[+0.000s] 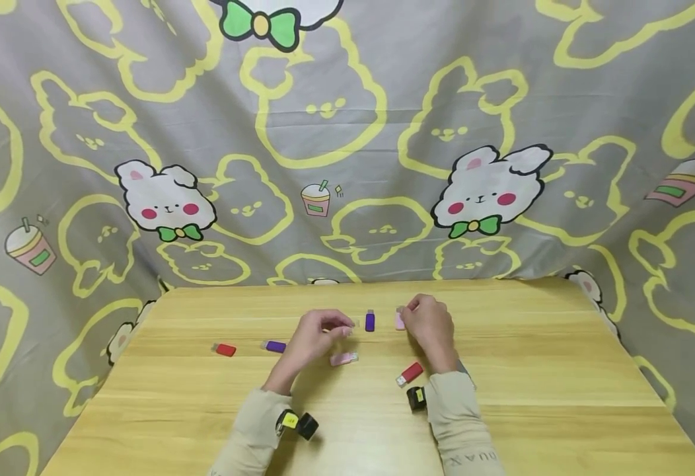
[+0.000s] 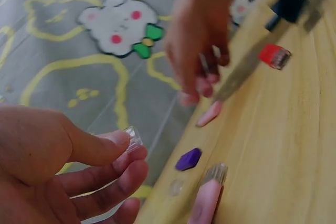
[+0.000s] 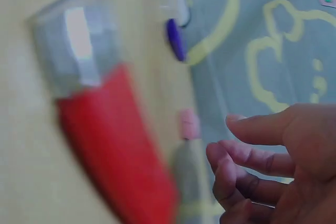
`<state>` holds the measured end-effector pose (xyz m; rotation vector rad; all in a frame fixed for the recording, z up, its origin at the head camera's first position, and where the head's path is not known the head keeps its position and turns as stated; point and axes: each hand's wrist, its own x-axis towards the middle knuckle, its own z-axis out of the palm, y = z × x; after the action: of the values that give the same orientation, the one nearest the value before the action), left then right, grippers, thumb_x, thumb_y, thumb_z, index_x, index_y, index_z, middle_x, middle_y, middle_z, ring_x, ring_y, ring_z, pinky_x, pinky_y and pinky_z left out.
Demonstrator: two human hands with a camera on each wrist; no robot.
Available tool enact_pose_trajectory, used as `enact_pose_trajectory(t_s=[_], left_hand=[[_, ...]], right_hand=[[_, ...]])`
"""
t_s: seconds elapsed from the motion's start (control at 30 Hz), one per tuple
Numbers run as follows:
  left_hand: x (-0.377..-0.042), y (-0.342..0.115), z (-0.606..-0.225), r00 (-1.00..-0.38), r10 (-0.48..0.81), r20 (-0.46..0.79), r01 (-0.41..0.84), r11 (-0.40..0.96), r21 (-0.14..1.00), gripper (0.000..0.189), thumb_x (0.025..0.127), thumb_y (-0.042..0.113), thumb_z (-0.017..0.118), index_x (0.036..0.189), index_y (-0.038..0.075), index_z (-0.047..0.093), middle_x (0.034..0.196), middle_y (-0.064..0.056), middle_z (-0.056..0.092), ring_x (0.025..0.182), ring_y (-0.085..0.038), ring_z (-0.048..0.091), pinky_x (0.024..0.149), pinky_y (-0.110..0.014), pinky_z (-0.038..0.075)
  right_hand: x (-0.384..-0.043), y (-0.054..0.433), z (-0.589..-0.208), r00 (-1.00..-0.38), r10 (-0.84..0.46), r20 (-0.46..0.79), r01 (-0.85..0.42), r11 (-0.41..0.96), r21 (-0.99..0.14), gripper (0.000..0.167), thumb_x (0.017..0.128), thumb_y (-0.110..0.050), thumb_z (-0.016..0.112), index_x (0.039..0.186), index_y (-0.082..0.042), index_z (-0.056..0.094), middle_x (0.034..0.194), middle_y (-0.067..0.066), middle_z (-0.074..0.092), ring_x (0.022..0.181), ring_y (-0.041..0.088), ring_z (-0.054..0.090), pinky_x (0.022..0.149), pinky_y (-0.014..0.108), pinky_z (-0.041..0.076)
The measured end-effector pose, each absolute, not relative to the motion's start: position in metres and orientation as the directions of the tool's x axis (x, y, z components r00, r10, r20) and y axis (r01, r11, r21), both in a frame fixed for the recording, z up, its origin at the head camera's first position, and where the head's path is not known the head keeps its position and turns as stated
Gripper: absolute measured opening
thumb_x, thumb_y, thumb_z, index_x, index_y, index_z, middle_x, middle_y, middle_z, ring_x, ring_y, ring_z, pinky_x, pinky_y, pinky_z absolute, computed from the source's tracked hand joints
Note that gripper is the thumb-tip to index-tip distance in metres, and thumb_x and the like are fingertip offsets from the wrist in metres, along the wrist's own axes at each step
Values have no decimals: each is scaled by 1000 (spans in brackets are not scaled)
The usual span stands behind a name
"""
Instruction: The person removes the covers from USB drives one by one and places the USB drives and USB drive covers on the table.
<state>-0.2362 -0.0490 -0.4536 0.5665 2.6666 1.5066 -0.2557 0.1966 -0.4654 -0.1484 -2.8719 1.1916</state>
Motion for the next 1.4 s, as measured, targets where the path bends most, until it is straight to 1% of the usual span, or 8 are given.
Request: enact_pose_trajectory(t_s=[0.2,0.5,0.67,0.83,0.97,1.1,1.27,1.4], left_hand=[[-259,-16,-455,-921,356,157,351,585,731,8,97,5,71,96,4,79,87,-1,75,73,-8,62,66,-24,51],[-273,15,-471,-901,400,166,430,780,455,12,95,7,73,93,13,83,93,3,78,94,-14,72,83,-29,57],[-273,21,-478,-891,411,191,453,830,325,13,93,11,75,87,18,84,88,7,77,87,-15,72,80,-35,57],[-273,25,-480,-887,401,229,453,851,264,25,89,5,72,72,21,80,77,9,72,77,-18,62,74,-41,48],[-275,28,-480,-888,390,242,446,860,249,26,88,5,72,69,21,76,76,8,69,77,-19,58,70,-40,43],[-274,29,-479,-896,379,232,435,855,283,14,92,10,73,85,18,81,87,5,73,84,-21,62,75,-40,44],[-270,23,-471,-891,368,267,450,796,405,11,96,13,72,102,13,81,97,-1,75,91,-21,67,84,-42,50],[-264,9,-459,-902,341,265,432,713,552,15,100,13,68,108,8,79,98,-2,74,88,-16,66,79,-32,53]], right_hand=[[-246,210,-446,-995,79,64,6,679,-734,22,98,-22,69,95,-1,71,79,7,67,66,21,56,59,34,43],[-236,224,-430,-990,86,111,-26,666,-746,19,98,-21,69,97,-3,74,82,7,74,74,20,64,66,35,45],[-234,230,-430,-989,91,116,-26,666,-746,18,98,-19,68,97,-2,73,82,7,74,74,21,65,66,34,47],[-235,231,-428,-989,87,120,-32,664,-747,17,98,-19,69,96,-2,73,82,7,73,75,22,64,66,34,46],[-236,232,-427,-990,86,113,-27,669,-743,17,97,-18,69,97,-2,73,83,8,72,75,22,63,65,34,45],[-235,234,-425,-991,84,101,-19,671,-741,17,98,-18,69,98,-2,73,84,9,72,76,23,64,65,34,46],[-230,239,-420,-994,62,86,-20,683,-730,18,98,-20,69,100,-2,73,89,11,72,82,26,64,68,37,47],[-226,245,-416,-997,4,82,-56,701,-711,20,98,-20,70,104,-1,72,92,10,72,88,27,66,73,40,49]])
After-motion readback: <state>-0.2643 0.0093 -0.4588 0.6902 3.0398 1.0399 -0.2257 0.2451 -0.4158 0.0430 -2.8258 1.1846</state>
